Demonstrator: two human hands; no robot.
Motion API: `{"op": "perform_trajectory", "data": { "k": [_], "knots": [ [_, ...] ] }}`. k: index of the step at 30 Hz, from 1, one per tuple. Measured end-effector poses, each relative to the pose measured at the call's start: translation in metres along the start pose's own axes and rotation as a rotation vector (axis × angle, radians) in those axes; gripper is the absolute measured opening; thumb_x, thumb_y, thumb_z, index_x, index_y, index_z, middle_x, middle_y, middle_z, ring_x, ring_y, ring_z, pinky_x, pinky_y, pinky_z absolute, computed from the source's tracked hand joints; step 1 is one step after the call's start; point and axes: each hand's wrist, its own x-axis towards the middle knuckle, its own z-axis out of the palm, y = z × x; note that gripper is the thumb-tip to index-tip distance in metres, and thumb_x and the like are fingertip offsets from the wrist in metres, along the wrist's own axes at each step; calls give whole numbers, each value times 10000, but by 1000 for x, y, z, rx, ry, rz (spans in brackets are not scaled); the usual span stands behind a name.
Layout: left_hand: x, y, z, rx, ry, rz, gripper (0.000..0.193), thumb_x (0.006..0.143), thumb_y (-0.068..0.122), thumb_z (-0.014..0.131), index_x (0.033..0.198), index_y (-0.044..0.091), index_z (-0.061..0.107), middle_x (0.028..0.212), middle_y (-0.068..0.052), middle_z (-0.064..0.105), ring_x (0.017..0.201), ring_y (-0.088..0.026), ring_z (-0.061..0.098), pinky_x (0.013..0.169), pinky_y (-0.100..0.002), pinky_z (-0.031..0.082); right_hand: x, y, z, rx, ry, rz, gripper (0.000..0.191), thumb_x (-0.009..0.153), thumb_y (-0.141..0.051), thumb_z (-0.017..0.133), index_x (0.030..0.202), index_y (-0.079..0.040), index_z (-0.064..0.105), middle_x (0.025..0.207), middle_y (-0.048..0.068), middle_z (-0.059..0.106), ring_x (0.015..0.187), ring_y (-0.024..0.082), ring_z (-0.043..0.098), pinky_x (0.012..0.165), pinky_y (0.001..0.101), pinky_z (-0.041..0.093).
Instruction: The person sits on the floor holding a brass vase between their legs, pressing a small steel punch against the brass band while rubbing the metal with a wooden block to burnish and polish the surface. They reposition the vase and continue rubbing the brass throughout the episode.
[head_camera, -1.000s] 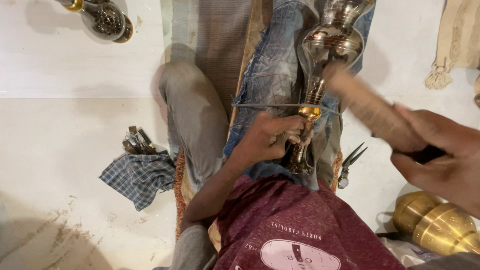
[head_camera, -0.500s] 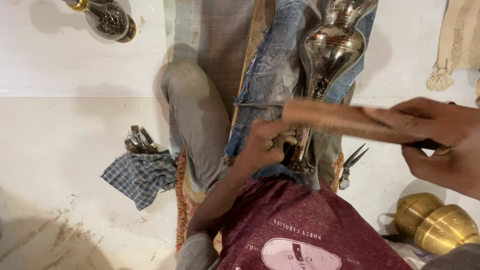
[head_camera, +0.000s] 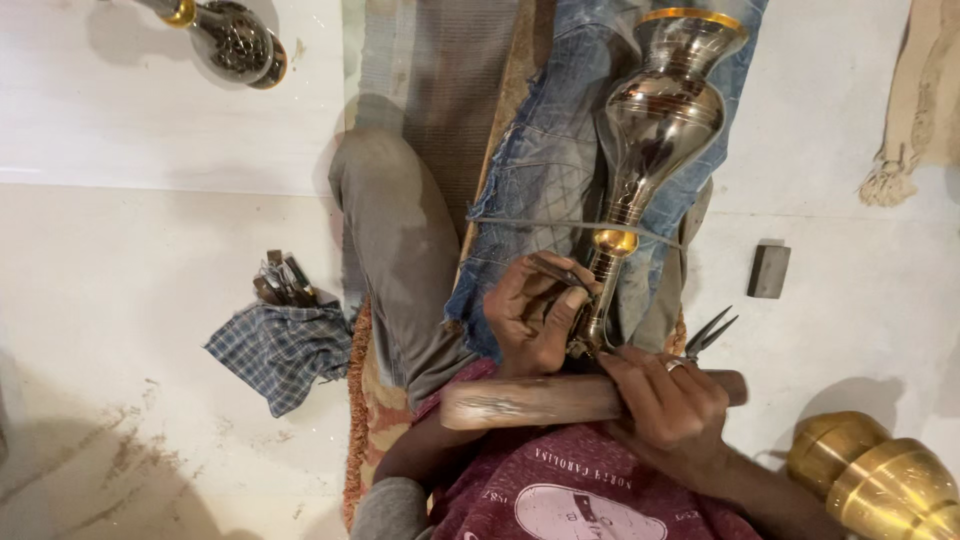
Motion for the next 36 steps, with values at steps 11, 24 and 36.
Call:
{"op": "perform_trajectory", "data": {
  "k": [11, 24, 36],
  "knots": [
    [5, -3, 9, -62, 49, -4, 233, 1022, 21, 689, 1214, -34, 569, 1086, -161, 708, 972, -205, 731, 802, -316, 626, -17, 14, 49, 386, 283, 222, 509, 637, -186, 886, 1061, 8, 683, 906, 132, 730, 770, 231, 730, 643, 374, 544],
    [64, 17, 5, 347, -442, -33, 169, 998, -77, 637, 1159, -35, 663, 1064, -130, 742, 948, -182, 745, 804, -310, 634, -35, 49, 24, 1096, 202, 1244, 422, 822, 8, 751, 1235, 40, 673, 833, 102, 710, 657, 148, 659, 591, 287, 577],
    [81, 14, 4, 716, -737, 87, 517, 846, -159, 507, 1318, 13, 632, 1194, -182, 758, 1026, -248, 789, 823, -303, 640, -69, 51, 30, 855, 332, 886, 632, 821, 69, 724, 1437, 64, 581, 1086, 107, 736, 896, 119, 684, 735, 240, 563]
  ]
}}
